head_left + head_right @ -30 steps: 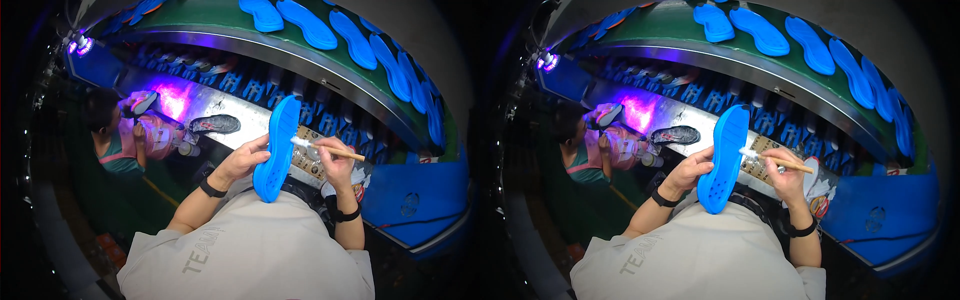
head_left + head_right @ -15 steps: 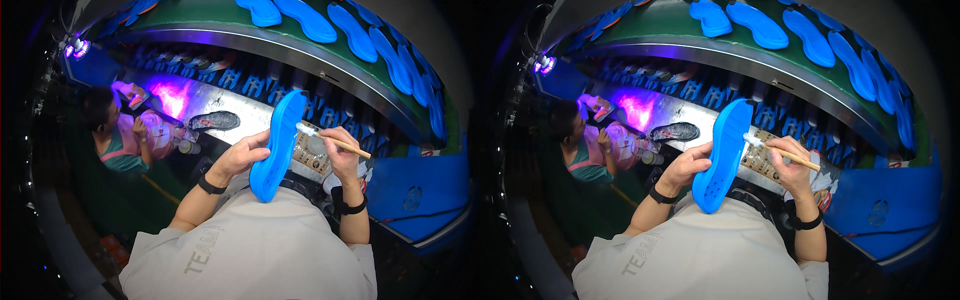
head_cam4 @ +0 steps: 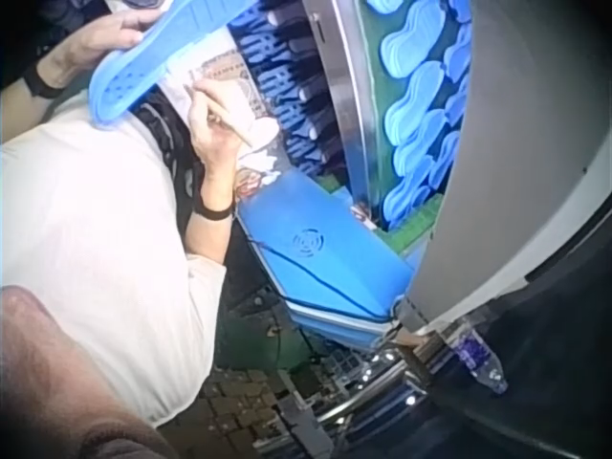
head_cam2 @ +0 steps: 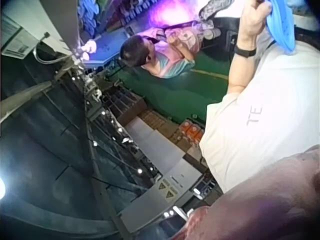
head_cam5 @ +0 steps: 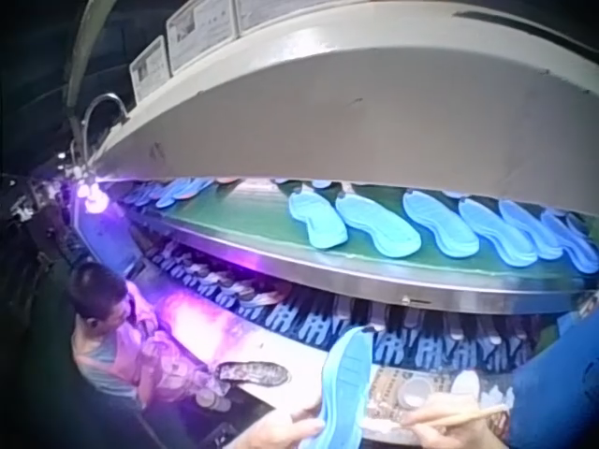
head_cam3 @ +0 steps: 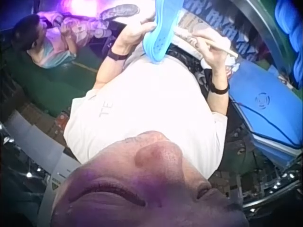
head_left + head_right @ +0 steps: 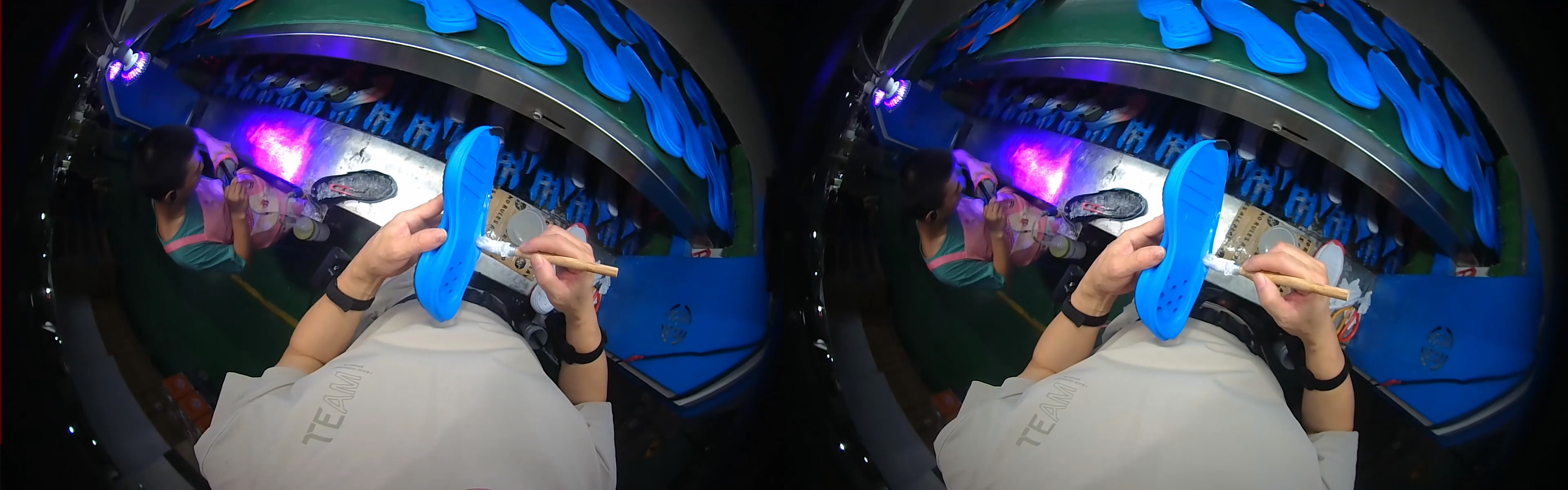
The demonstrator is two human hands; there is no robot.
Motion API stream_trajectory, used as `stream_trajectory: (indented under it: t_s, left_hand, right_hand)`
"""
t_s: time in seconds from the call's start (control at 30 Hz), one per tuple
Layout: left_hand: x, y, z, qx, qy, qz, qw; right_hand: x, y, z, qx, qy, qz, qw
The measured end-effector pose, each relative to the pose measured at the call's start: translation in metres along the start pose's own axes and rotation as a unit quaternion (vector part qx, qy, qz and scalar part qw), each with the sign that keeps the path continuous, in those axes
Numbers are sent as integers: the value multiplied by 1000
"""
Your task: Applying glue to blue shoe soles using a brush.
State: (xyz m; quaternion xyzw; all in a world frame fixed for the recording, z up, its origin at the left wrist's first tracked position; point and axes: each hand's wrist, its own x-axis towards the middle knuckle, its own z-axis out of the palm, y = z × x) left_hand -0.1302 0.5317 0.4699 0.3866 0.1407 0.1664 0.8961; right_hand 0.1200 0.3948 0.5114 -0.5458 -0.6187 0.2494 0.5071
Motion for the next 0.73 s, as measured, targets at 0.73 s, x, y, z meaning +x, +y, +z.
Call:
stream_trajectory:
  t_s: [0.73]
  left_hand:
    - [92,189,-71,82,78,276,955]
  right_hand:
    - [-34,22,11,138,157,122,970]
